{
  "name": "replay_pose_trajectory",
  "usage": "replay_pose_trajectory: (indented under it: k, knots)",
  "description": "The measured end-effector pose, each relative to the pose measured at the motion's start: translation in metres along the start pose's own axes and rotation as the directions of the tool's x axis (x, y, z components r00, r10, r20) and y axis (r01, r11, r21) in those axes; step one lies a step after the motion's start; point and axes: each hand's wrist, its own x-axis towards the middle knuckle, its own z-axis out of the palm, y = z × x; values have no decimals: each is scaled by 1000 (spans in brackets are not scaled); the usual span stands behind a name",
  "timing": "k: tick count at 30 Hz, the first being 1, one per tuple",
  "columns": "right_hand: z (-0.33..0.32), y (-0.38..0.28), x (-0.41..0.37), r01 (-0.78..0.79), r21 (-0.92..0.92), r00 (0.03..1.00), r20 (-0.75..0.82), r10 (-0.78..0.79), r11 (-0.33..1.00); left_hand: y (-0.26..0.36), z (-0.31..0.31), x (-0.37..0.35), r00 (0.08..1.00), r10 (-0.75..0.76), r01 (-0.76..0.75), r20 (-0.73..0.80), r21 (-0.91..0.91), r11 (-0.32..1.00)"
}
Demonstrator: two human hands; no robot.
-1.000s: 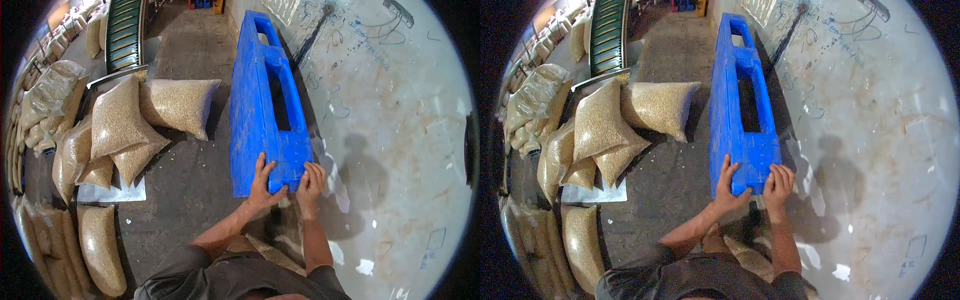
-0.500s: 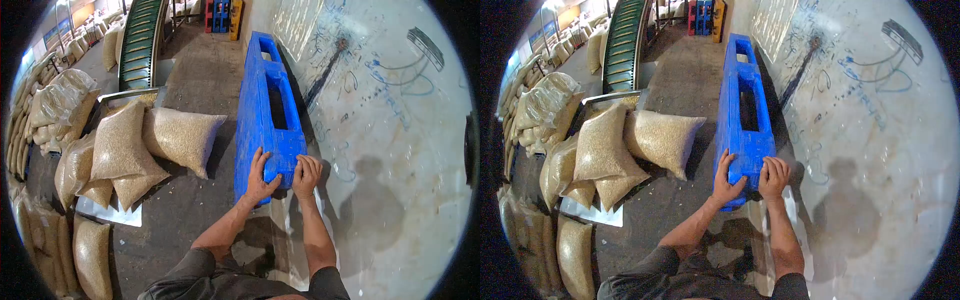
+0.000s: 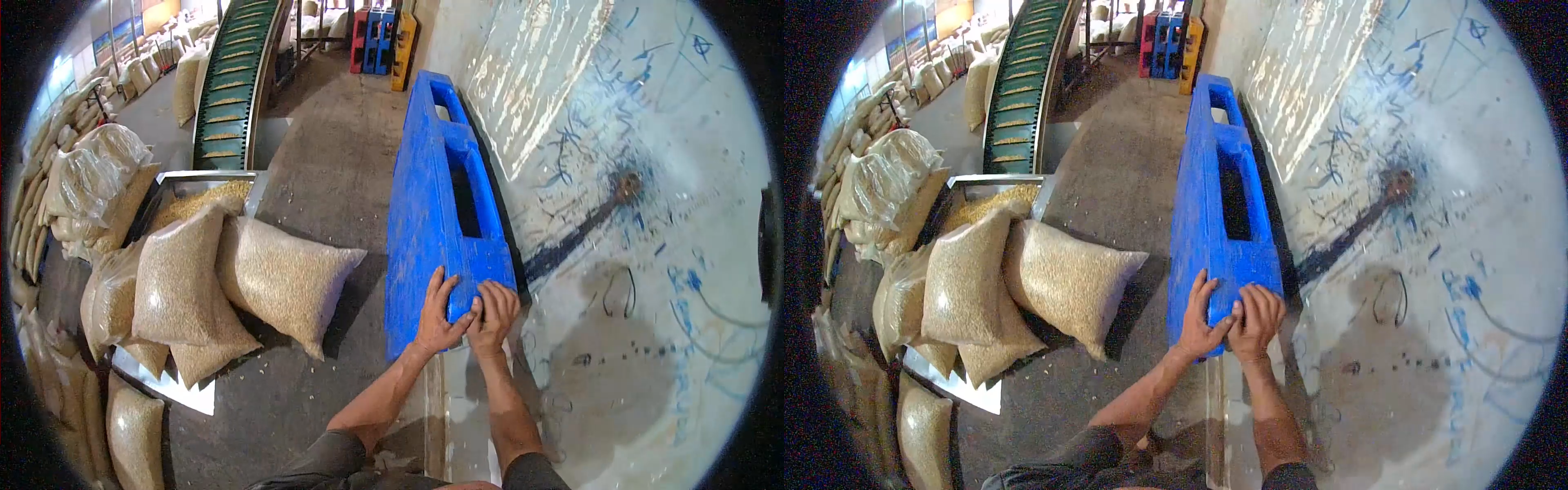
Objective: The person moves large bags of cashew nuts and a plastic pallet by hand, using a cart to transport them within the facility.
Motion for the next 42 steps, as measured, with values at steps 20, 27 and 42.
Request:
replay_pose_trajectory:
  k: [20, 27, 42]
  knots:
    - [261, 188, 238, -166, 103, 985, -20, 169, 981, -208, 95, 314, 996, 49, -46, -78, 45, 998]
    - [368, 220, 323, -144, 165, 988, -32, 151, 976, -292, 90, 429, 991, 52, -48, -124, 35, 998]
    - [559, 313, 463, 26, 17, 999, 43, -27, 1000, -407, 53, 622, 955, -165, 154, 246, 65, 986]
